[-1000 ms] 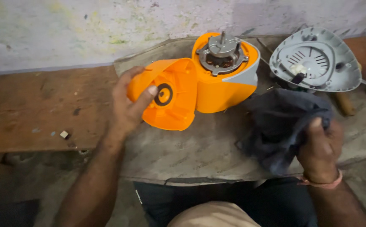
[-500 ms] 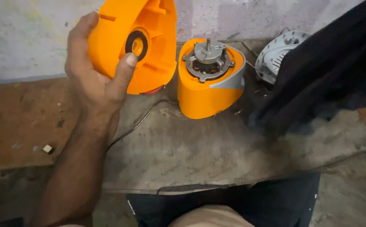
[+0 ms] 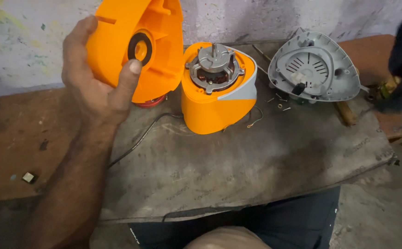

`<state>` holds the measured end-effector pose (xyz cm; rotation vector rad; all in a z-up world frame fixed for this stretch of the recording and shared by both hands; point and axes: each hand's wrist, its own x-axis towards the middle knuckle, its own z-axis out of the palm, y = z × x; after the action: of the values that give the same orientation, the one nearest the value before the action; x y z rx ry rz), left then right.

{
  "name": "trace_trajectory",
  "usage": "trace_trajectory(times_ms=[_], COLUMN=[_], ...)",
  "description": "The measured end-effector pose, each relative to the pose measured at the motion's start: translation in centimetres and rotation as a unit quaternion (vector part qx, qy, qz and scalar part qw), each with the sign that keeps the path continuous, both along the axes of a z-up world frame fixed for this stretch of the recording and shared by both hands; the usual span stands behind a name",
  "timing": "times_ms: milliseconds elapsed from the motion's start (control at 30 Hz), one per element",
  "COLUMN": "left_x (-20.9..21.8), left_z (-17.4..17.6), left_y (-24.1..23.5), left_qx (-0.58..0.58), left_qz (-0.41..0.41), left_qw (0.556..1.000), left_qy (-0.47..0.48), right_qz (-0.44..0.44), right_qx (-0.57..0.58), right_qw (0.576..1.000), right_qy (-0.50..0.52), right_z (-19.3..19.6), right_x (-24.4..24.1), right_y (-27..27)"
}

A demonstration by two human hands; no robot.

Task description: The person cleans the disassembled orange housing of a blender using a grey cloth, then reassembles the housing components around the motor and uses a screwdriver to secure internal wiring and components.

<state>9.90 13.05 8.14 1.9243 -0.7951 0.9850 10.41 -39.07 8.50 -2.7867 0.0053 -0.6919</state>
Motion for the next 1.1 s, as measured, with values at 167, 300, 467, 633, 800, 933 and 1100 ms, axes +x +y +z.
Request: trace_trajectory(times_ms=[167, 300, 467, 633, 800, 933, 1100], left_x=[0.0, 0.4, 0.7, 0.8, 2.2, 3.0, 2.9], left_z=[-0.5, -0.6, -0.2, -0.1, -0.7, -1.1, -1.0], left_y=[-0.6, -0.5, -0.1, -0.7, -1.5, -1.4, -1.9], left_qx=[0.002, 0.008, 0.007, -0.040, -0.018, -0.032, 0.040], left_qz=[0.009, 0.021, 0.019, -0.049, -0.033, -0.057, 0.011], left_qw=[1.000, 0.999, 0.999, 0.998, 0.998, 0.996, 0.992], left_qy=[0.000, -0.023, -0.033, 0.017, -0.052, -0.057, -0.115], right_qz=[-0.017, -0.025, -0.047, -0.067, -0.063, 0.062, 0.170], right_qx=[-0.029, -0.042, -0.072, -0.096, -0.099, -0.122, 0.017], right_qw=[0.999, 0.997, 0.992, 0.986, 0.982, 0.989, 0.983], right_qy=[0.030, 0.053, 0.089, 0.122, 0.145, 0.049, 0.069], right_z=[-0.3, -1.1, -1.1, -1.2, -0.7, -1.4, -4.0], right_x=[1.6, 3.6, 5.4, 6.5, 6.3, 1.5, -2.3], right_y=[-1.0, -0.5, -0.6, -2.0, -1.4, 2.0, 9.0])
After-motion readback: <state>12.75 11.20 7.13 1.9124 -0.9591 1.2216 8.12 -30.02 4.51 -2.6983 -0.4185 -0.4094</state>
